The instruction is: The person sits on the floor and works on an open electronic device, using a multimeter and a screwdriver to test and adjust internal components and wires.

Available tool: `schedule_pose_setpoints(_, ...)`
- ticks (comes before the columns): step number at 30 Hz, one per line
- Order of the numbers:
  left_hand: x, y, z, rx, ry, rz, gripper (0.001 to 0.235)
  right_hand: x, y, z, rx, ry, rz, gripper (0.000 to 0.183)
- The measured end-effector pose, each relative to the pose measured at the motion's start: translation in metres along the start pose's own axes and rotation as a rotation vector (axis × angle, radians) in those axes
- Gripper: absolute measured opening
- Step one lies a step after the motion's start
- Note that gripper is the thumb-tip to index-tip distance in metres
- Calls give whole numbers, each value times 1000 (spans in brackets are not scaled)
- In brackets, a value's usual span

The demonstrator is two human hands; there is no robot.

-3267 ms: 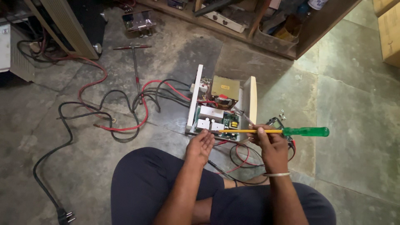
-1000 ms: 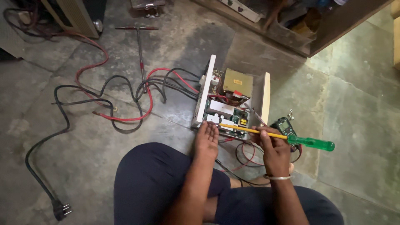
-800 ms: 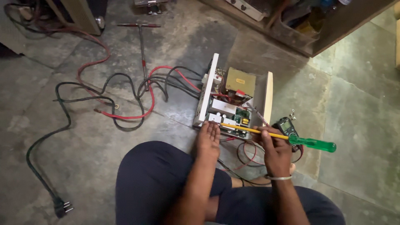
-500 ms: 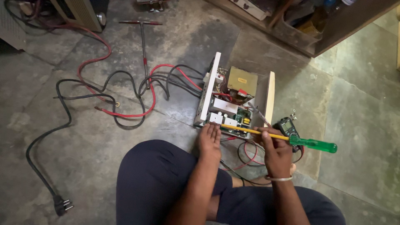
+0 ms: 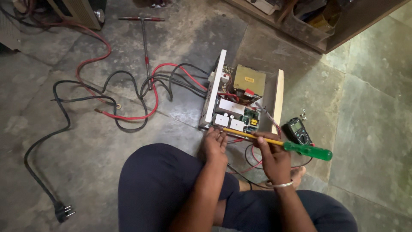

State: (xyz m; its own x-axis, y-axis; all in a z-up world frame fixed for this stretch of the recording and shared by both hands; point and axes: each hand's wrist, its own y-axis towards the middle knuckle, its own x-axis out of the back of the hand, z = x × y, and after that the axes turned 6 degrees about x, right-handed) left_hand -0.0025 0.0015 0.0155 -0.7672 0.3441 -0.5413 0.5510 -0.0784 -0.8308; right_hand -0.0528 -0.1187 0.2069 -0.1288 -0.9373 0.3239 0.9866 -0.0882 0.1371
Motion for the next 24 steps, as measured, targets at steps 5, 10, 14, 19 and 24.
schedule_pose_setpoints(5, -8, -16, -6, -31, 34, -12, 57, -2, 0, 2, -8, -18, 10, 22)
schedule_pose_setpoints(10, -14, -25, -9, -31, 56, -27, 56, -3, 0, 1, -15, -40, 2, 22)
schedule_pose_setpoints(14, -11, -20, -3, -54, 85, -19, 56, -4, 0, 0, -12, -8, -1, 21)
schedule_pose_setpoints(19, 1, 6, 9, -26, 43, 7, 56, -6, -3, -1, -19, 15, 26, 21)
schedule_pose_setpoints(24, 16, 33, 24, -64, 61, -28, 59, -11, -6, -5, -27, 28, 44, 20)
